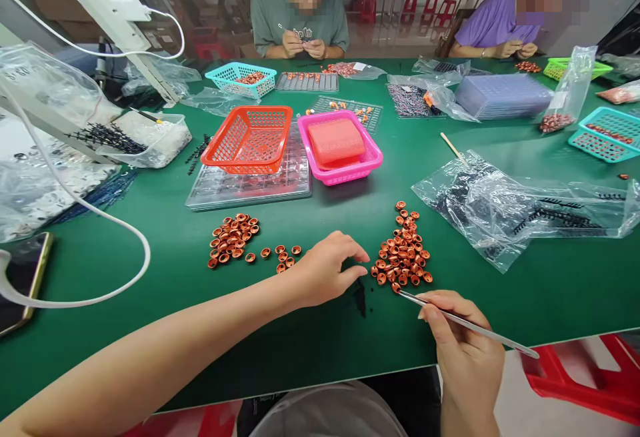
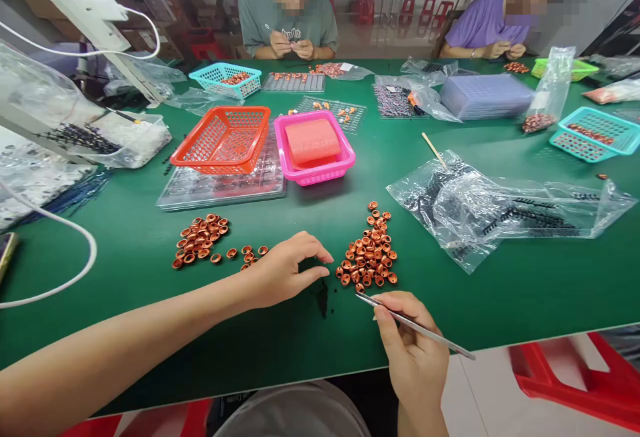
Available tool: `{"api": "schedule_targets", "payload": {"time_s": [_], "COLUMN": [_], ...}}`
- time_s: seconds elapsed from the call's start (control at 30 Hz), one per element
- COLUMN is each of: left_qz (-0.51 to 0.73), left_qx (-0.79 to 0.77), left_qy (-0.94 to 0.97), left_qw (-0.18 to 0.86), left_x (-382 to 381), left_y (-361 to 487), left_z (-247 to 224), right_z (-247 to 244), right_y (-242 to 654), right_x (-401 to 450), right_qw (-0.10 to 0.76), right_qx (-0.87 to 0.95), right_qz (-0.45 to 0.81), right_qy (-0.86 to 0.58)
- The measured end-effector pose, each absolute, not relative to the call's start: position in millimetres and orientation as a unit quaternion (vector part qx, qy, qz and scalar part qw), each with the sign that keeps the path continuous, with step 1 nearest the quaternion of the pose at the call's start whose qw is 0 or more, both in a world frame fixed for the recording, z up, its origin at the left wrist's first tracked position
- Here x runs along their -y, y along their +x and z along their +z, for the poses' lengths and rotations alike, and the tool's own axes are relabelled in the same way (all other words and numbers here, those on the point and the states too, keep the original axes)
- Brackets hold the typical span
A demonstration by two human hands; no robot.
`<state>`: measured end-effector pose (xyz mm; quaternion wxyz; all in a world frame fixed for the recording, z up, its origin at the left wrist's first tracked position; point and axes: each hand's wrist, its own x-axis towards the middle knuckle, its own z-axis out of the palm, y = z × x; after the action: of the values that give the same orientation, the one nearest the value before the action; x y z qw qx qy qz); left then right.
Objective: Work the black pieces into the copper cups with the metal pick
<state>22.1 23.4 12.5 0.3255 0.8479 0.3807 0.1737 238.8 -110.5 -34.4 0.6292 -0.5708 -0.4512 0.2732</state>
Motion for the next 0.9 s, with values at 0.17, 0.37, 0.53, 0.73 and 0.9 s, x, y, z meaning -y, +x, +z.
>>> {"api": "schedule_targets", "payload": {"time_s": [0.17,0.37,0.53,0.73,0.9], "left_qz": [0.130,0.080,0.051,0.034,0.060], "left_qx": [-0.383,-0.381,-0.364,-0.305,-0.276], "left_qy": [0.860,0.879,0.905,0.945,0.957], "left_qw": [0.312,0.275,0.217,0.114,0.061], "left_x": [-23.4,-27.0,-25.4,-18.1,-22.5], "left_y": [40.7,52.2,53.5,55.7,56.0], "left_z": [12.6,16.6,17.3,15.6,6.8], "right_z": [-33.8,-34.0,-35.1,-35.8,-34.0], "right_y": [239.5,238.6,238.1,239.1,238.0], "right_x": [110.5,110.9,112.6,112.6,112.6], "right_qw": [0.625,0.630,0.631,0.634,0.638], "right_qx": [0.457,0.452,0.456,0.464,0.457], "right_qz": [0.271,0.270,0.272,0.274,0.283], "right_qy": [-0.572,-0.571,-0.566,-0.555,-0.552]}}
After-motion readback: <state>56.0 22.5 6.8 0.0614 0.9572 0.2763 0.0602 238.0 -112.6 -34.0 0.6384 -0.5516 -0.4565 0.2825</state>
